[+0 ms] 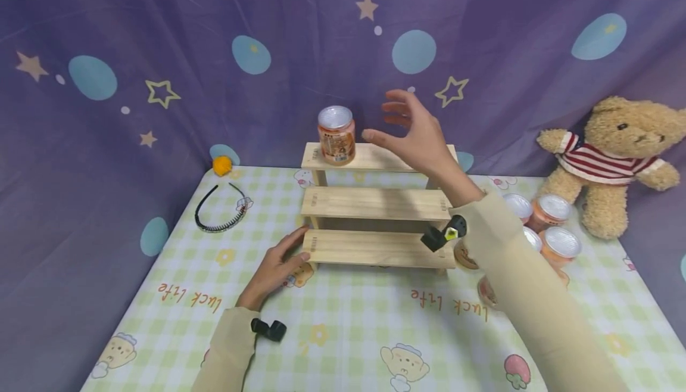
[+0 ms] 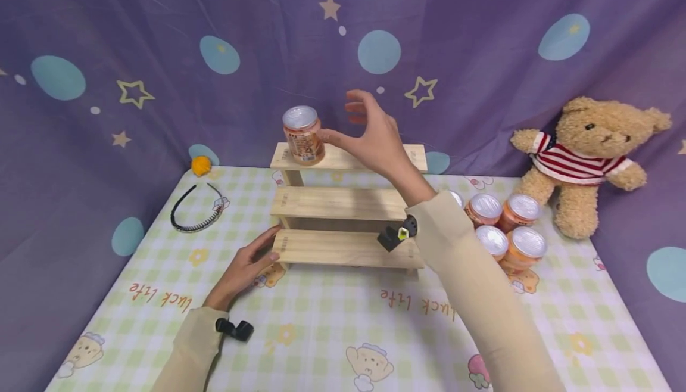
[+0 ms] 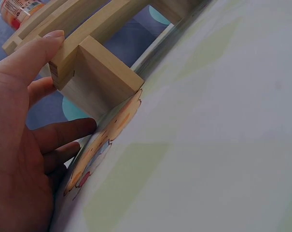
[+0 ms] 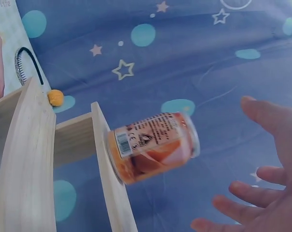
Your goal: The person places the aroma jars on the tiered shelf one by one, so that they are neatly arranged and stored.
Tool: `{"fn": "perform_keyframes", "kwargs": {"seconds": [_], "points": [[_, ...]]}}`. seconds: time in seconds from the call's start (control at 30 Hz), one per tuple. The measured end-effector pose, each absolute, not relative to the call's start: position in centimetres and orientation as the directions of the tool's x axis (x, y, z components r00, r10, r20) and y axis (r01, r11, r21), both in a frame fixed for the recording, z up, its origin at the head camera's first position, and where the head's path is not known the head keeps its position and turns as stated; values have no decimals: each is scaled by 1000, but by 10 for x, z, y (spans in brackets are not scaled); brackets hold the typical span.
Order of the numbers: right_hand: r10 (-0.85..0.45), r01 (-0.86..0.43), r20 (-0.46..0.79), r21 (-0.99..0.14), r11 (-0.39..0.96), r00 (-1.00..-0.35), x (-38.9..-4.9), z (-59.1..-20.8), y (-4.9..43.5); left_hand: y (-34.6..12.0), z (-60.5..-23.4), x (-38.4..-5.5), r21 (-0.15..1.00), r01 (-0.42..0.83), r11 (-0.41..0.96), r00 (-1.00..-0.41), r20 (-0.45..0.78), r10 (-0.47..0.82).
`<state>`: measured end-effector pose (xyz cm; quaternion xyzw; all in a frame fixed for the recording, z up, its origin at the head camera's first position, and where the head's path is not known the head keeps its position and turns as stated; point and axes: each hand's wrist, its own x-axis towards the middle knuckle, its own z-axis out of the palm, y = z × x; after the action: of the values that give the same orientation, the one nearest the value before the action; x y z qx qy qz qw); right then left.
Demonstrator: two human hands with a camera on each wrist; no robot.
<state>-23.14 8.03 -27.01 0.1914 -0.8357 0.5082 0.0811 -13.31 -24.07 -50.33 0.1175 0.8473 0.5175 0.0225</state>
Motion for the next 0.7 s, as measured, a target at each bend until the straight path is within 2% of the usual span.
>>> {"fn": "perform_keyframes", "kwargs": {"seconds": [0.27,0.4,0.7], "points": [[-192,-379,329,-843,382,-925,-205,-271,120,-241,-505,-133,886,164,433,-974,74,216],[-157,-357,321,-839,410,-934,-189,-275,144,-236,-498,-131,889,148,434,-976,61,207],[-52,-324,341,-820,472,-939,-157,-308,193,-239,-501,-132,882,170,440,-973,79,217]]}}
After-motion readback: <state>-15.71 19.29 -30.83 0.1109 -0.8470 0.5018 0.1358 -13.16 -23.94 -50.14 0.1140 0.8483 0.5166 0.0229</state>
